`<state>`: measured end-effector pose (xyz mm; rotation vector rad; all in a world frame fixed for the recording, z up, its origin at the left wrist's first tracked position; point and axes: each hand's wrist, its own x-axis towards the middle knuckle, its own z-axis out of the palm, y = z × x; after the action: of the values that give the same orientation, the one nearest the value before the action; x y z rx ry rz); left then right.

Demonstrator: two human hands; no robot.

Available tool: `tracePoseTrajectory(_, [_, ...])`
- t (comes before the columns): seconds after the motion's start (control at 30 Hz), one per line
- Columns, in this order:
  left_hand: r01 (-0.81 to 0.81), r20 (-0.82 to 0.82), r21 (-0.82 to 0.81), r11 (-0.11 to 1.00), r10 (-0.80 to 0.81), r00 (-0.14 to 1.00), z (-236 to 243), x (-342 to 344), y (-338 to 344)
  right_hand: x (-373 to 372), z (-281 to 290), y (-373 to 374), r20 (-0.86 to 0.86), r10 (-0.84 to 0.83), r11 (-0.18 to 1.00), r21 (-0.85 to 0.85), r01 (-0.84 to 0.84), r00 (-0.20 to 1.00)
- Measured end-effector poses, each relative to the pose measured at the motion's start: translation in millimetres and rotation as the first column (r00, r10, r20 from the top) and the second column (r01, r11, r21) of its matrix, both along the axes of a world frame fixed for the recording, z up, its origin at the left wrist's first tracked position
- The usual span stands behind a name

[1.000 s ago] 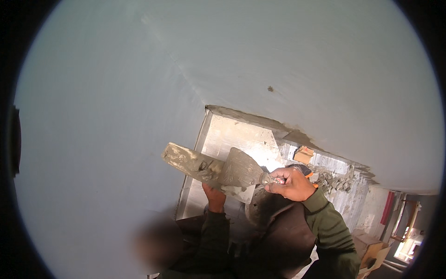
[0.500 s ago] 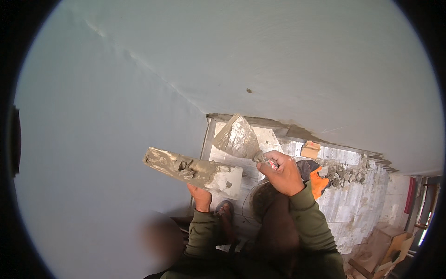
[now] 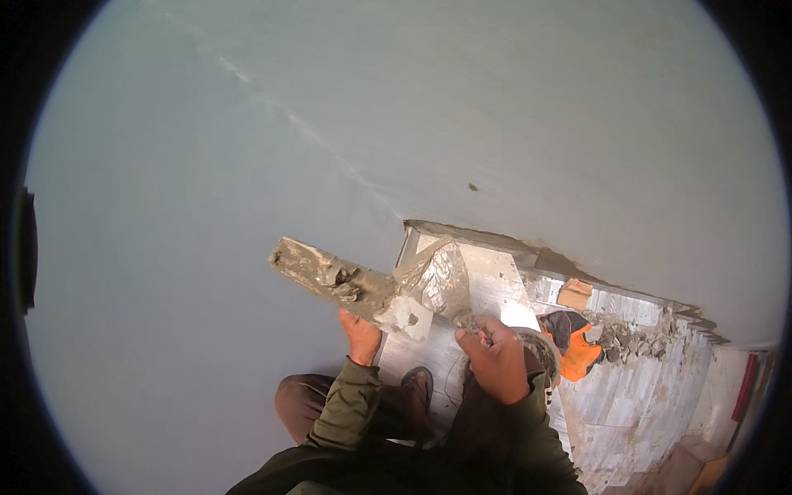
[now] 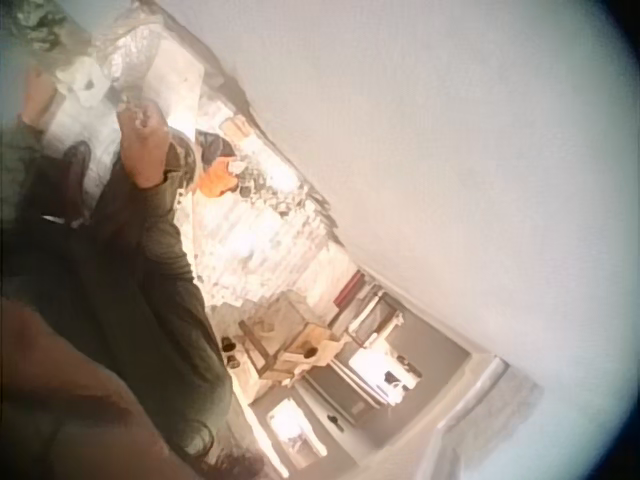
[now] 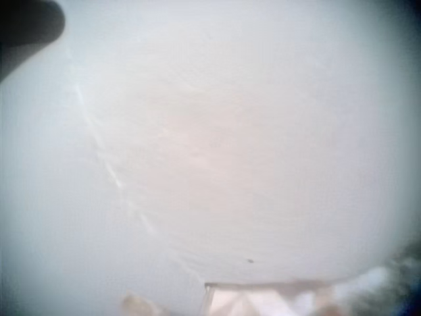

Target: The person applies plaster to the base of a wall using a trowel and a hawk. They take plaster from a bucket with the trowel, place it onto the hawk, and then use the trowel to spread the plaster onto the wall surface along the floor edge.

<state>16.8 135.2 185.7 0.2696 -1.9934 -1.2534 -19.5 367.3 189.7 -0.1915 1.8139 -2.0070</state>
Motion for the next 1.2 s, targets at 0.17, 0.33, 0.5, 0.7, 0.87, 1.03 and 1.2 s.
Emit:
tracePoseTrajectory(0.17, [0.039,0.011,-0.086,0.996,-0.038,0.999,8,-2,-5,19,-9,-10,-0.097,-0.006,0.998,-0.07,-0.001,0.995])
tracePoseTrajectory(0.33, [0.066,0.011,-0.194,0.979,-0.065,0.998,14,2,-25,33,13,-10,0.018,0.026,0.99,-0.136,-0.023,1.0])
tracePoseTrajectory(0.5, [0.155,0.016,-0.19,0.969,-0.155,0.988,30,1,-12,60,17,-22,0.051,-0.098,0.961,-0.253,0.108,0.994])
tracePoseTrajectory(0.7, [0.413,0.051,0.044,0.91,-0.415,0.908,27,9,-9,69,21,-16,0.065,0.003,0.964,-0.264,0.014,0.998])
tracePoseTrajectory(0.87, [0.449,0.046,0.199,0.871,-0.466,0.884,31,8,-5,74,25,-20,0.051,0.025,0.992,-0.122,-0.018,0.998])
tracePoseTrajectory(1.03, [0.445,0.05,0.105,0.889,-0.452,0.891,20,0,-11,77,37,-51,0.168,-0.041,0.973,-0.218,0.078,0.985])
tracePoseTrajectory(1.2, [0.505,-0.103,0.315,0.803,-0.5,0.86,16,-9,0,83,39,-76,0.175,-0.156,0.962,-0.198,0.19,0.972])
